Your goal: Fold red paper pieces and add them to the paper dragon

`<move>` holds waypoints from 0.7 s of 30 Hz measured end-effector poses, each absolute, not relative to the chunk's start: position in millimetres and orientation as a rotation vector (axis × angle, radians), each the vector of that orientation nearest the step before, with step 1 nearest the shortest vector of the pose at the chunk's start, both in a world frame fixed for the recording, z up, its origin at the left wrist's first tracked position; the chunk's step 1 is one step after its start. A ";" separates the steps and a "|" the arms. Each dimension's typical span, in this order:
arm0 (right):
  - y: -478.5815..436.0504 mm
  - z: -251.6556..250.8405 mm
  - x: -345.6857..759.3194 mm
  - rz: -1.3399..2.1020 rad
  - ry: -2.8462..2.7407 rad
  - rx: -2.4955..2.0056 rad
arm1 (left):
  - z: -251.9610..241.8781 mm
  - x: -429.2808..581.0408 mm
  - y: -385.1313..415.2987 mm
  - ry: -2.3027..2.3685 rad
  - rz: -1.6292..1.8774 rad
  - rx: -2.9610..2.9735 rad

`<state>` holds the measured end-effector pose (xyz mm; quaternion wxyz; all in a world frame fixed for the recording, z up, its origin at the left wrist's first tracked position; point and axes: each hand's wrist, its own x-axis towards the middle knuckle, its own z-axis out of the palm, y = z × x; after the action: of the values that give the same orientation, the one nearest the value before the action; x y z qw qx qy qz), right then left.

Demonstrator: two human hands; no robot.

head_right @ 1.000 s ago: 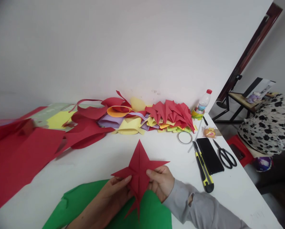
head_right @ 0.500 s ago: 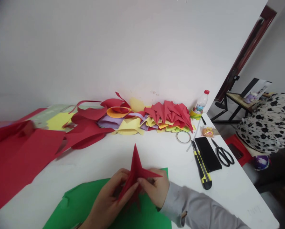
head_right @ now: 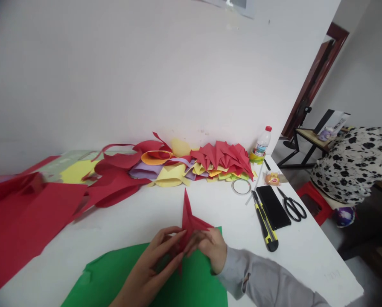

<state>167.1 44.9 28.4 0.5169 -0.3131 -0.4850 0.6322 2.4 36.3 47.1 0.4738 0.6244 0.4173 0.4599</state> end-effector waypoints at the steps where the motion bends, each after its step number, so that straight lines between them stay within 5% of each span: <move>1: 46.9 28.5 167.0 1.505 -1.142 -0.813 | 43.8 1.8 36.3 0.983 1.119 1.573; 21: 57.0 24.6 171.1 1.435 -1.025 -0.996 | 45.0 9.7 42.4 0.923 0.679 1.004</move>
<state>171.1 57.0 24.6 0.5298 -0.4170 -0.4292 0.6010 9.7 42.4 45.0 0.7237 0.4547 0.4182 0.3076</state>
